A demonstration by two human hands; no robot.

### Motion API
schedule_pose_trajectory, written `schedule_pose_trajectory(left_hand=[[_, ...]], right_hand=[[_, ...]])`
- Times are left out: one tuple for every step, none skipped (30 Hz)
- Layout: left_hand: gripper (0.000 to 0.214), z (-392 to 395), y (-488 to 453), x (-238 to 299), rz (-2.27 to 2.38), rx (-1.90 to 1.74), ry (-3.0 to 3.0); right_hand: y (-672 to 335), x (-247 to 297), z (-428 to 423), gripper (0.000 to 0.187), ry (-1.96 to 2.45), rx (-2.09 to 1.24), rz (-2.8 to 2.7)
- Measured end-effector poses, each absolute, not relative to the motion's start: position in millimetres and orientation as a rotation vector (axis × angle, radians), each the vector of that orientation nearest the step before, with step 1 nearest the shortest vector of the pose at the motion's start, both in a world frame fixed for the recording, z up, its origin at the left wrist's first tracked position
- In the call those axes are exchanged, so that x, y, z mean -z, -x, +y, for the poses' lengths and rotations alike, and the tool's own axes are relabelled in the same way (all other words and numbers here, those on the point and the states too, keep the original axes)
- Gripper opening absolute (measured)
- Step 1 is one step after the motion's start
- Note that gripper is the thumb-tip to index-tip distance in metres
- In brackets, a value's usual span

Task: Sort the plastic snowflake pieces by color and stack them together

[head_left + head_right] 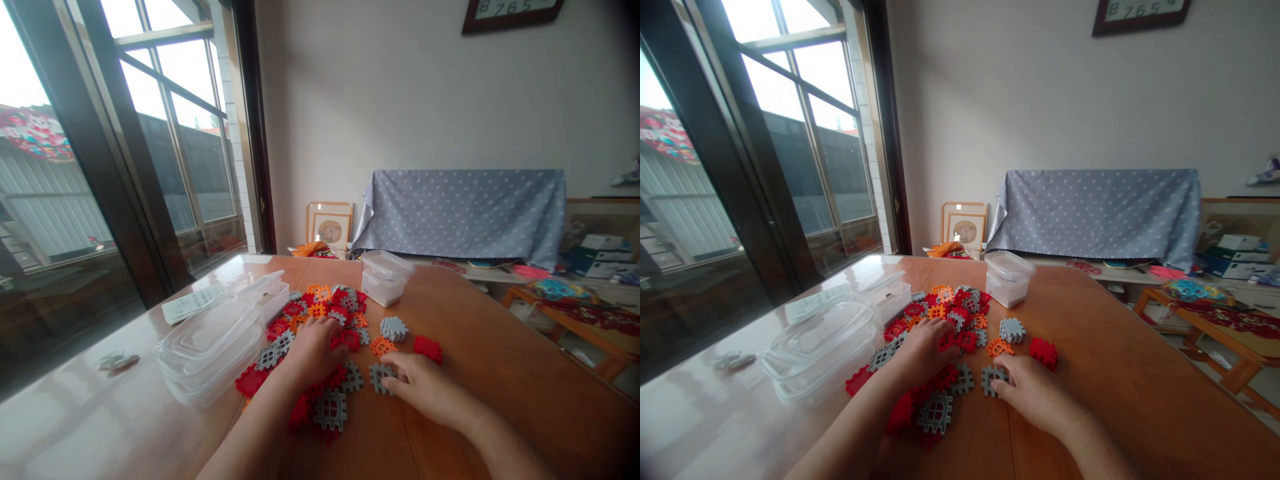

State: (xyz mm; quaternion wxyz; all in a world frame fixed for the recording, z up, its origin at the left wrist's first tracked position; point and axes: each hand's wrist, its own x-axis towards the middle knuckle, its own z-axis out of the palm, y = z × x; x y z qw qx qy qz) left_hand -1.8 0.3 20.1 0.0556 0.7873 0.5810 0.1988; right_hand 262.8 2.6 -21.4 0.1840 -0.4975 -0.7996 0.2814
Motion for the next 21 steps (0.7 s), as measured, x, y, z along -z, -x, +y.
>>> schedule_pose_trajectory(left_hand=[[0.032, -2.6, -0.8, -20.9, 1.683, -0.539, -2.439], [0.035, -5.1, -3.4, -21.1, 1.62, -0.484, -2.48], [0.039, -7.0, -5.7, -20.9, 1.574, -0.44, -2.513], [0.042, -8.4, -7.8, -20.3, 1.54, -0.406, -2.538], [0.045, -9.3, -9.5, -19.7, 1.511, -0.375, -2.556], [0.047, -9.8, -10.9, -19.0, 1.489, -0.348, -2.569], [0.048, -10.1, -12.0, -18.4, 1.474, -0.324, -2.579], [0.046, -10.0, -12.9, -17.9, 1.467, -0.301, -2.585], [0.043, -9.9, -13.7, -17.4, 1.466, -0.28, -2.588], [0.041, -9.7, -14.4, -16.9, 1.47, -0.266, -2.59], [0.039, -9.3, -15.0, -16.4, 1.476, -0.262, -2.59], [0.038, -8.9, -15.8, -15.8, 1.48, -0.272, -2.588], [0.038, -8.4, -16.6, -15.2, 1.48, -0.295, -2.584], [0.04, -7.8, -17.5, -14.7, 1.478, -0.332, -2.577], [0.043, -7.3, -18.5, -14.2, 1.476, -0.384, -2.569], [0.046, -6.8, -19.8, -13.9, 1.471, -0.448, -2.56], [0.048, -6.6, -21.3, -13.8, 1.459, -0.517, -2.549], [0.049, -6.7, -23.0, -13.9, 1.436, -0.585, -2.537], [0.049, -7.3, -24.9, -14.2, 1.404, -0.647, -2.521], [0.049, -8.3, -27.0, -14.8, 1.365, -0.701, -2.502], [0.05, -9.8, -29.1, -15.6, 1.324, -0.744, -2.484]], right_hand=[[-263.3, 21.1, 2.4, 0.025, 1.404, -0.803, -2.26], [-263.7, 20.9, 2.2, 0.024, 1.406, -0.814, -2.266], [-264.0, 20.8, 2.0, 0.023, 1.408, -0.825, -2.27], [-264.2, 20.6, 1.8, 0.022, 1.407, -0.838, -2.271], [-264.2, 20.5, 1.6, 0.021, 1.403, -0.854, -2.268], [-264.2, 20.4, 1.4, 0.021, 1.399, -0.871, -2.259], [-264.1, 20.3, 1.1, 0.021, 1.395, -0.889, -2.247], [-263.9, 20.3, 0.8, 0.02, 1.391, -0.904, -2.233], [-263.7, 20.4, 0.5, 0.02, 1.39, -0.92, -2.22], [-263.6, 20.7, 0.3, 0.02, 1.392, -0.932, -2.211], [-263.6, 21.3, 0.3, 0.02, 1.394, -0.943, -2.207], [-263.6, 22.1, 0.5, 0.02, 1.394, -0.951, -2.209], [-263.7, 23.1, 1.0, 0.021, 1.394, -0.956, -2.21], [-263.7, 24.2, 1.8, 0.022, 1.394, -0.953, -2.206], [-263.6, 25.1, 2.8, 0.025, 1.395, -0.944, -2.195], [-263.3, 25.8, 4.1, 0.03, 1.393, -0.925, -2.177], [-262.9, 26.1, 5.4, 0.035, 1.386, -0.903, -2.15], [-262.2, 25.8, 6.7, 0.04, 1.37, -0.887, -2.113], [-261.3, 25.0, 7.9, 0.044, 1.343, -0.887, -2.065], [-260.1, 23.7, 8.7, 0.048, 1.308, -0.906, -2.007], [-258.7, 22.1, 9.2, 0.052, 1.268, -0.942, -1.943]])
